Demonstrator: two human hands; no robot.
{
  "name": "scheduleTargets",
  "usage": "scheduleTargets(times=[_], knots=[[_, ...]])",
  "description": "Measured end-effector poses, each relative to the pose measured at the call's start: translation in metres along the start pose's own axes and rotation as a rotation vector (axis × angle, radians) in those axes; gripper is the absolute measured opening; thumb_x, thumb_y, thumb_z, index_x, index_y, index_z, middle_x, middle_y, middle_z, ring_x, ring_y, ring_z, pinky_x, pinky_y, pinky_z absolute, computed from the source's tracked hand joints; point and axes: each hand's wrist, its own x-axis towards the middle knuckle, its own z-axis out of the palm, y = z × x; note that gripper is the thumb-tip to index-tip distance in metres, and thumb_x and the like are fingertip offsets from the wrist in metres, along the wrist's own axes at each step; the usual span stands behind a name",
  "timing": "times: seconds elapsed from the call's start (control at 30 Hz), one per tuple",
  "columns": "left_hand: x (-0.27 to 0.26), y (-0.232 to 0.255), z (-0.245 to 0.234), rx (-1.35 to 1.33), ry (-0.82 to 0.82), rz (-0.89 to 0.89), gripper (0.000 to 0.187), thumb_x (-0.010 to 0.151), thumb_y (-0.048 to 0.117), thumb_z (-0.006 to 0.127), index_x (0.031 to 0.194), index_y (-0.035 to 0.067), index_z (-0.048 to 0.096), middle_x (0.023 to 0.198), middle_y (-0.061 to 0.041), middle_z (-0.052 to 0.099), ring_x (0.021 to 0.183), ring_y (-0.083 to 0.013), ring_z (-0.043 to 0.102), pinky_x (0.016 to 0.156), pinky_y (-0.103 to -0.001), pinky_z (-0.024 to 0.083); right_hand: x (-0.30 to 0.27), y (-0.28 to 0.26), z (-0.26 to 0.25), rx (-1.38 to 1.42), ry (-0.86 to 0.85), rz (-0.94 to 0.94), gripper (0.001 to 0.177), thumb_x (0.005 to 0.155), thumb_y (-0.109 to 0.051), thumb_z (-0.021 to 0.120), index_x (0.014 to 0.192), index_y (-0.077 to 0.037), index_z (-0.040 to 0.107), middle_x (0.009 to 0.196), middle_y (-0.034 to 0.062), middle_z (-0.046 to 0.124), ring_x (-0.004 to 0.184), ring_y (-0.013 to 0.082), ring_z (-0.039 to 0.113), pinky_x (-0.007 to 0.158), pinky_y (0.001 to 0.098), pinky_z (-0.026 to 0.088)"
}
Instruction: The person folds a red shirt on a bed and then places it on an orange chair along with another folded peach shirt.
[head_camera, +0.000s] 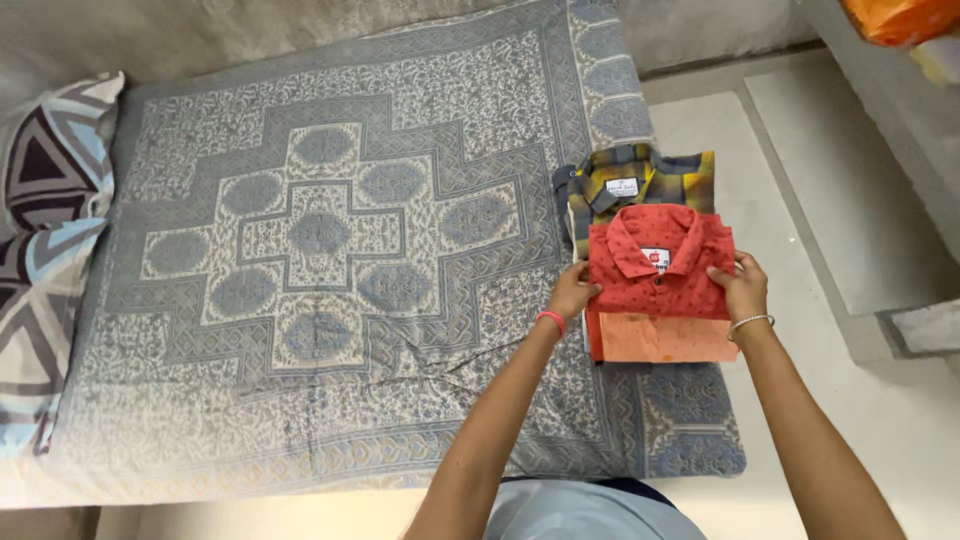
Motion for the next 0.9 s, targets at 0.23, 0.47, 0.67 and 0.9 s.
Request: scheduleTargets(times=[0.23, 0.47, 0.67, 0.9], knots=[[0.061, 0.025, 0.014, 0.080, 0.219, 0.058, 0.055, 0.080, -0.002, 0.069, 0.134, 0.002, 0.061, 0.116, -0.014, 0.072, 0.103, -0.0230, 0.069, 0.092, -0.035, 0.056, 0.095, 0.005, 0.004, 0.043, -0.101, -0.079, 0.038, 0.091, 0.003, 0.071, 0.128, 0.001, 0.061, 0.117, 0.0102, 0.071, 0.101, 0.0159, 0.068, 0.089, 0.0287, 0.055], [0.090, 0.032, 0.031, 0.069, 0.383, -0.003, 0.073, 0.077, -0.002, 0.061, 0.148, 0.010, 0.044, 0.124, -0.017, 0.068, 0.108, -0.0291, 0.070, 0.092, -0.039, 0.056, 0.156, 0.013, 0.021, -0.052, -0.117, -0.193, 0.035, 0.096, -0.002, 0.071, 0.129, 0.001, 0.061, 0.116, 0.0111, 0.072, 0.101, 0.0160, 0.069, 0.090, 0.0291, 0.055], [0.103, 0.019, 0.048, 0.227, 0.485, 0.058, 0.069, 0.079, -0.003, 0.060, 0.146, 0.010, 0.049, 0.127, -0.020, 0.069, 0.117, -0.0319, 0.067, 0.100, -0.039, 0.051, 0.162, 0.017, 0.018, -0.269, -0.060, -0.310, 0.040, 0.095, -0.001, 0.073, 0.133, 0.001, 0.061, 0.118, 0.0146, 0.071, 0.104, 0.0202, 0.067, 0.093, 0.0330, 0.053], [0.100, 0.020, 0.056, 0.077, 0.453, 0.128, 0.062, 0.080, 0.000, 0.056, 0.142, 0.006, 0.052, 0.131, -0.020, 0.067, 0.122, -0.0332, 0.066, 0.107, -0.039, 0.051, 0.150, 0.007, 0.017, -0.163, -0.134, -0.265, 0.046, 0.097, -0.001, 0.070, 0.140, 0.000, 0.055, 0.125, 0.0150, 0.069, 0.111, 0.0210, 0.065, 0.100, 0.0330, 0.051]])
